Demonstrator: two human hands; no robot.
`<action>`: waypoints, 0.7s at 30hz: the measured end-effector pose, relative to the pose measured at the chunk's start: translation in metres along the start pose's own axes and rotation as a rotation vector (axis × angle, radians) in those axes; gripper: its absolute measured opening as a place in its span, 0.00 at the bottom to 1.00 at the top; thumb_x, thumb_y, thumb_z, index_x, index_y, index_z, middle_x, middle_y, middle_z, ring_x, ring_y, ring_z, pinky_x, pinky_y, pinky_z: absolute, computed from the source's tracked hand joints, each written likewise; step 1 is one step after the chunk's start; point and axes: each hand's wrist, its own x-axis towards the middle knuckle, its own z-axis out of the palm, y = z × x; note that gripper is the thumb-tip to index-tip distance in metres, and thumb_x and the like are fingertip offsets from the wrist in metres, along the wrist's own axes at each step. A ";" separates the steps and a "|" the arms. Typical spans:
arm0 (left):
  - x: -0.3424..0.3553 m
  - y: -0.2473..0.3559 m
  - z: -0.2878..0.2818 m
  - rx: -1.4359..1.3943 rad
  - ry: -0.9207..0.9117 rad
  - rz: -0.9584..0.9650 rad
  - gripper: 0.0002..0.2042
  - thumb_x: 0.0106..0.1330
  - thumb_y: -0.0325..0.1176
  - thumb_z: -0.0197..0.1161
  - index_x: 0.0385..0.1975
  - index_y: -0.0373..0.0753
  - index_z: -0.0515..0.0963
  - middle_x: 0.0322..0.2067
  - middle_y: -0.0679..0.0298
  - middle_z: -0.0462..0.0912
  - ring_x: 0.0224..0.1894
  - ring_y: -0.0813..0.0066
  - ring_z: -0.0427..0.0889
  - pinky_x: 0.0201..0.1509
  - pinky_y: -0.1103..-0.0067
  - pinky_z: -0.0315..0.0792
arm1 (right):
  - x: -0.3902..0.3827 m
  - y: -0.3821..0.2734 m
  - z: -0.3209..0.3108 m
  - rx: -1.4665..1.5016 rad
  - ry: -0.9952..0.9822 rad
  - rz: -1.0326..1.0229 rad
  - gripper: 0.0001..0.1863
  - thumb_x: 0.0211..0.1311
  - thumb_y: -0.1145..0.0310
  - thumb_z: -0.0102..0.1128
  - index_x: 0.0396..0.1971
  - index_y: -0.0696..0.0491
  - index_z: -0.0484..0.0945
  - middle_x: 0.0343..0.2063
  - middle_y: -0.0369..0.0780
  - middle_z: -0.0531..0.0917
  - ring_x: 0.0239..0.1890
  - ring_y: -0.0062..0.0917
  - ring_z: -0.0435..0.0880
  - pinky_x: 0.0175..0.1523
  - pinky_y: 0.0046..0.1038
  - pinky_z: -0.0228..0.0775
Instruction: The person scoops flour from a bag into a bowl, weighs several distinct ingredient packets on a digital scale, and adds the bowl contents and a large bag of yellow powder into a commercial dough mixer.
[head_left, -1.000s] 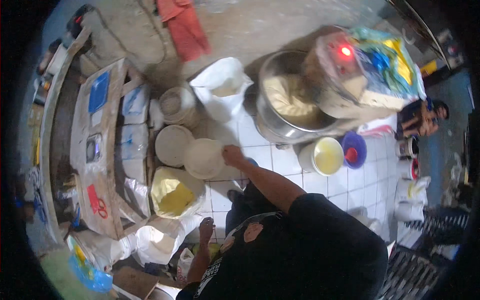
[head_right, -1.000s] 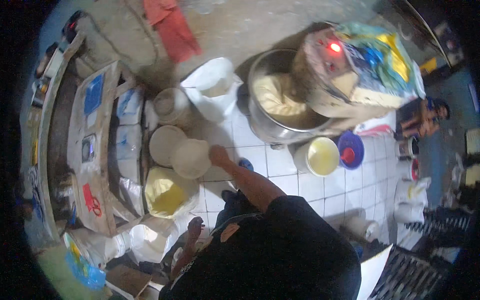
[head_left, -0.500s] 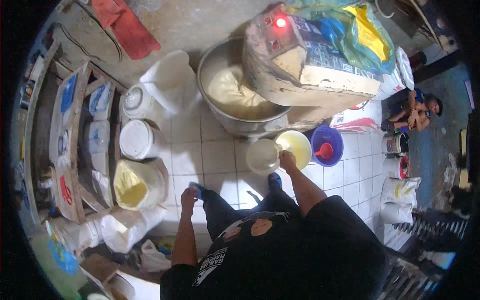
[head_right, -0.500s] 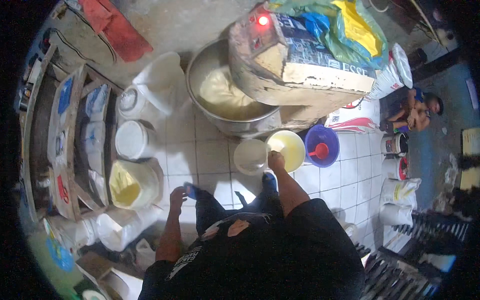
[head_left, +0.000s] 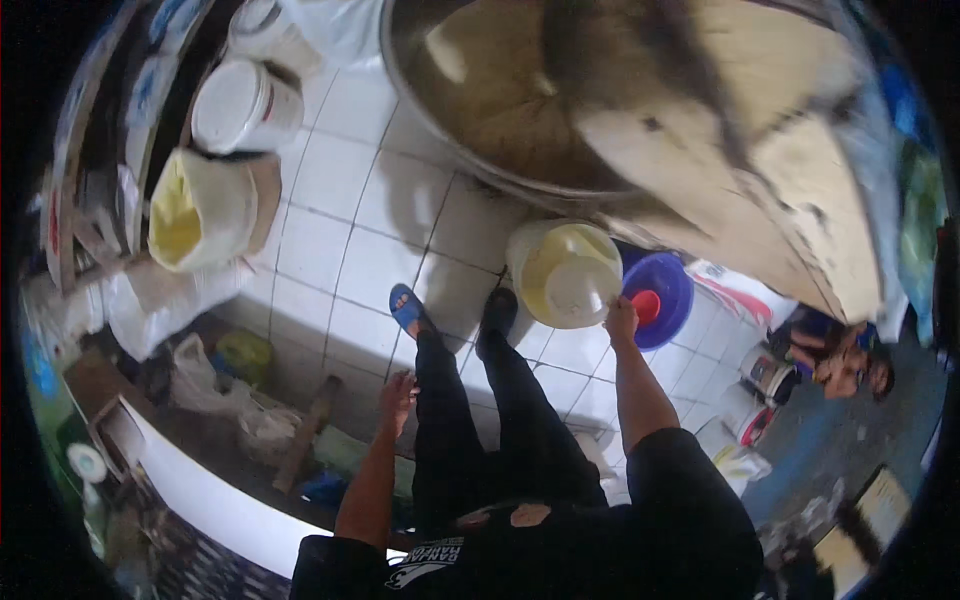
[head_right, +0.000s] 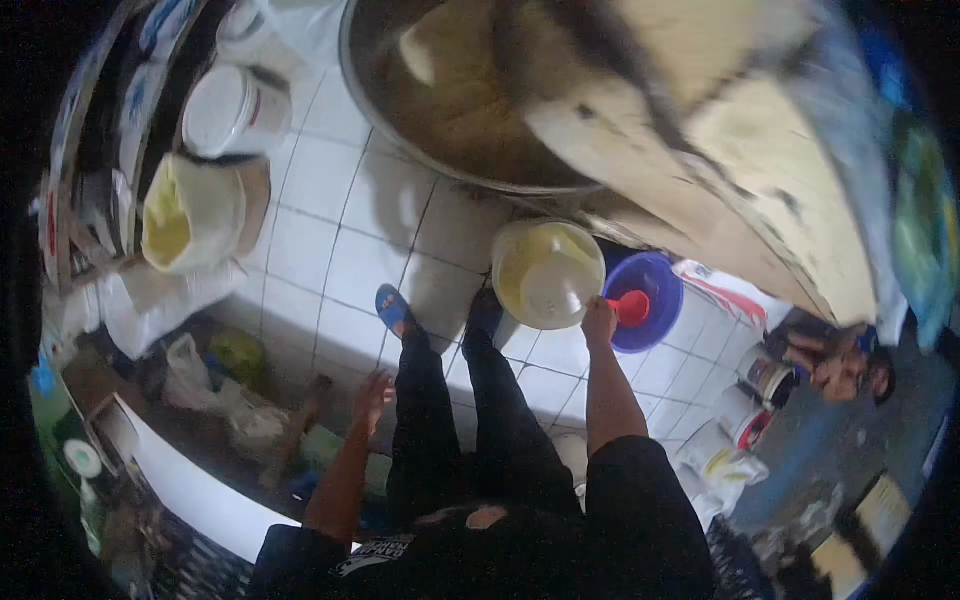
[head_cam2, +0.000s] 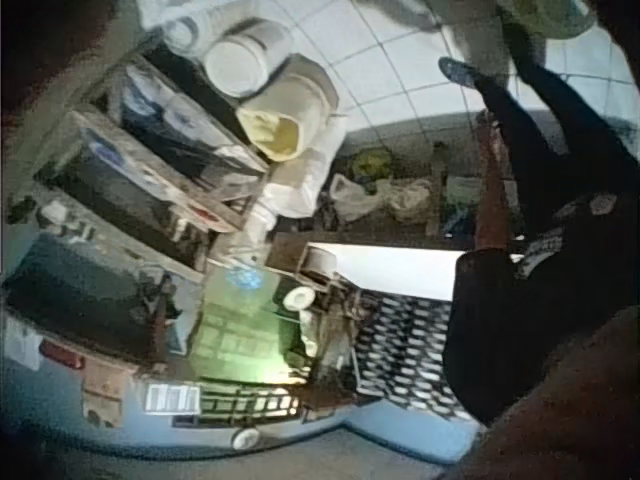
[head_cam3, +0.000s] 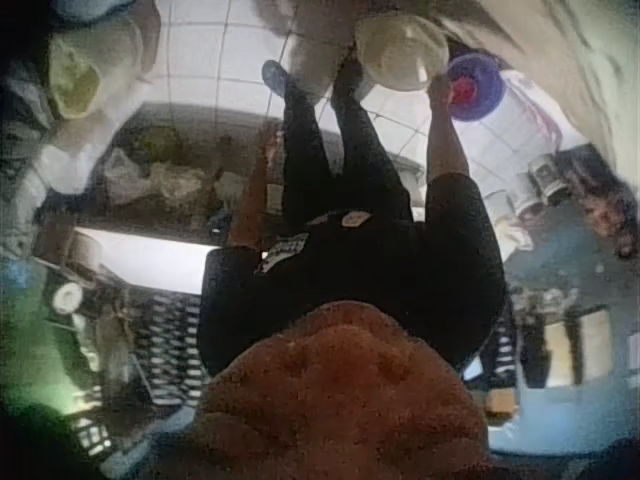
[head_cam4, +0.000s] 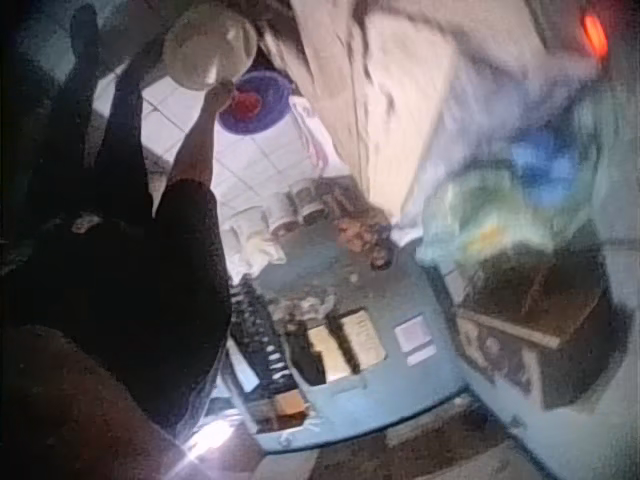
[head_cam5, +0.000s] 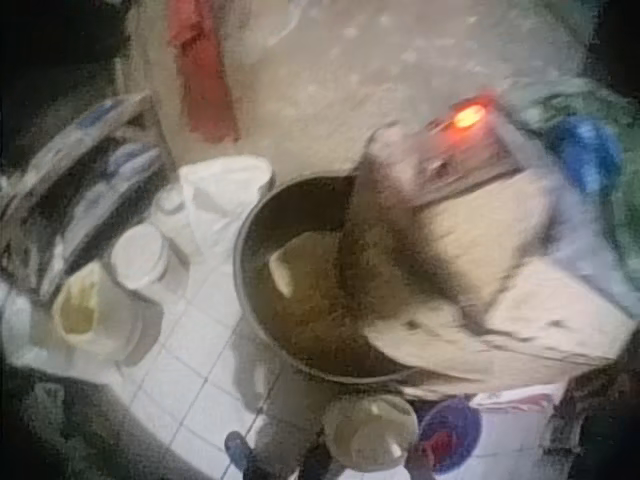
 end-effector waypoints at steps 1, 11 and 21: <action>0.003 -0.008 0.005 -0.040 0.009 -0.036 0.23 0.68 0.45 0.57 0.58 0.38 0.71 0.41 0.62 0.80 0.45 0.71 0.81 0.47 0.74 0.73 | 0.011 0.006 0.011 -0.098 -0.089 0.049 0.13 0.63 0.63 0.49 0.35 0.54 0.80 0.31 0.48 0.83 0.37 0.44 0.81 0.41 0.43 0.72; 0.042 -0.126 0.024 -0.381 0.149 0.021 0.20 0.70 0.40 0.55 0.55 0.32 0.71 0.44 0.60 0.79 0.40 0.75 0.80 0.39 0.82 0.74 | 0.144 -0.049 0.161 -1.076 -0.600 -0.275 0.12 0.56 0.64 0.56 0.36 0.52 0.84 0.38 0.46 0.85 0.42 0.38 0.85 0.45 0.37 0.78; 0.039 -0.166 0.010 -0.344 0.130 -0.129 0.20 0.68 0.42 0.56 0.53 0.34 0.73 0.40 0.60 0.80 0.39 0.74 0.81 0.40 0.78 0.76 | 0.195 0.008 0.136 -0.710 -0.328 -0.101 0.16 0.60 0.60 0.54 0.20 0.54 0.82 0.30 0.47 0.84 0.35 0.31 0.85 0.33 0.39 0.78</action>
